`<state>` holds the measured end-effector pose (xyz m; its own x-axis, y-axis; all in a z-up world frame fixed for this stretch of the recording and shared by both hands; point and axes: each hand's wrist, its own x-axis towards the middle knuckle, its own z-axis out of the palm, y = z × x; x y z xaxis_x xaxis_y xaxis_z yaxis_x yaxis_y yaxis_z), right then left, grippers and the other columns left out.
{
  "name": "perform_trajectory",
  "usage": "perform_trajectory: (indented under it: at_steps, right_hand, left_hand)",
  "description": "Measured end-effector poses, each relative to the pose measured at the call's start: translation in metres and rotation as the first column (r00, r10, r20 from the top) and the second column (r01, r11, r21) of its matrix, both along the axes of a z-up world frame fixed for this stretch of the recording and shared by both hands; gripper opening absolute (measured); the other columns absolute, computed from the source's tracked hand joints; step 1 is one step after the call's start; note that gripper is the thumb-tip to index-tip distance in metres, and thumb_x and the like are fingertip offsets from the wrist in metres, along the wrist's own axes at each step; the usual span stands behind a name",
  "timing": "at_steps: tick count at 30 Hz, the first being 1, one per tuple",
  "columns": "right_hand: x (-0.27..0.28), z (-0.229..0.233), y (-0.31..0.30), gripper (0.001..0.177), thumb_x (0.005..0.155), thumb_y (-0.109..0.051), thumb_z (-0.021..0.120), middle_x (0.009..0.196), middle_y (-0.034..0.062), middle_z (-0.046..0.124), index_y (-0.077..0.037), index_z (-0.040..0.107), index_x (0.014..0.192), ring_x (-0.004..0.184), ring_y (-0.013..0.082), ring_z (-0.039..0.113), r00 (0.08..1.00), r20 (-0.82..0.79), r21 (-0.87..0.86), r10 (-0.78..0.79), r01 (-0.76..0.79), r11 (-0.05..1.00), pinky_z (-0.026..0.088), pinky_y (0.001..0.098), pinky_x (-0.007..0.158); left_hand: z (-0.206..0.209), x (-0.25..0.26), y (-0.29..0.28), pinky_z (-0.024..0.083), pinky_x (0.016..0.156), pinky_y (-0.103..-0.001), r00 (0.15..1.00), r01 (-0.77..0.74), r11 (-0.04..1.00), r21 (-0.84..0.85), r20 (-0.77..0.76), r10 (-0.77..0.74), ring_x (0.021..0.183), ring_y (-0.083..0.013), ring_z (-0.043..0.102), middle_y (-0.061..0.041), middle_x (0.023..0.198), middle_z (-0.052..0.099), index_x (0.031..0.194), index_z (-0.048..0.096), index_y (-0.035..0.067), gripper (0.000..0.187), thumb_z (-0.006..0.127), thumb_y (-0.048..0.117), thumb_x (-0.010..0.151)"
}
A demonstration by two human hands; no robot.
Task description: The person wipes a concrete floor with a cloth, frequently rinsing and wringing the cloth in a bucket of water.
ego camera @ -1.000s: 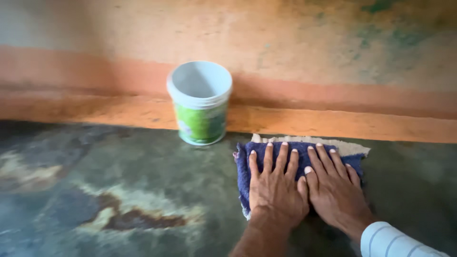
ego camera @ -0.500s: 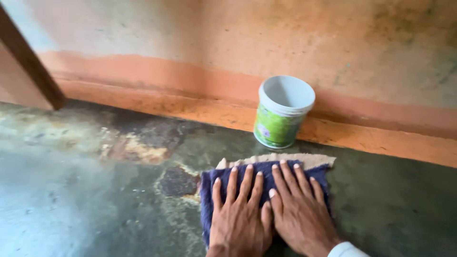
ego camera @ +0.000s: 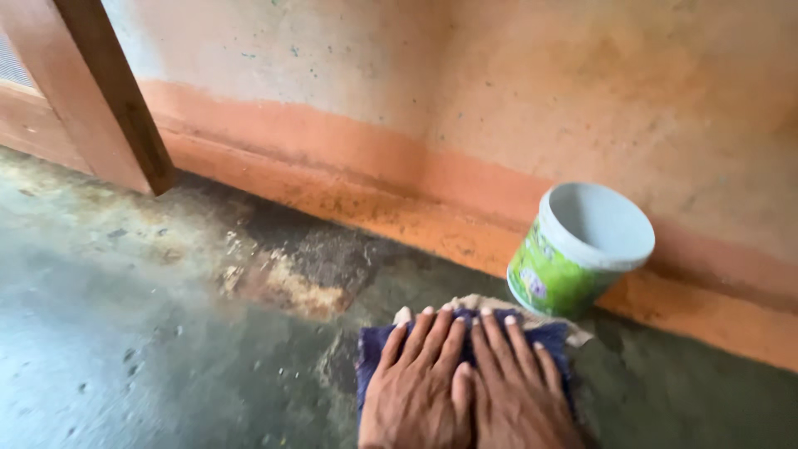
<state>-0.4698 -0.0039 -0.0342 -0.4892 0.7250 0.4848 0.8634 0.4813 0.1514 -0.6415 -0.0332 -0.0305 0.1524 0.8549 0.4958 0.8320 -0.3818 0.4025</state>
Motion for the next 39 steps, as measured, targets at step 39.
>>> perform_trajectory:
  at_steps: [39]
  right_hand:
    - [-0.361, 0.014, 0.015, 0.062, 0.099, -0.033, 0.031, 0.169, 0.0170, 0.020, -0.003, 0.026, 0.153, 0.154, 0.0382, 0.018, 0.890, 0.063, -0.236, 0.452, -0.427, 0.873, 0.017, 0.0564, 0.116]
  left_hand:
    - [0.025, -0.343, -0.066, 0.012, 0.124, -0.045, 0.918, -0.394, 0.917, -0.064, 0.020, 0.396, 0.151, -0.0287, 0.030, -0.013, 0.159, 0.043, 0.148, 0.048, 0.003, 0.059, 0.041, 0.032, 0.097]
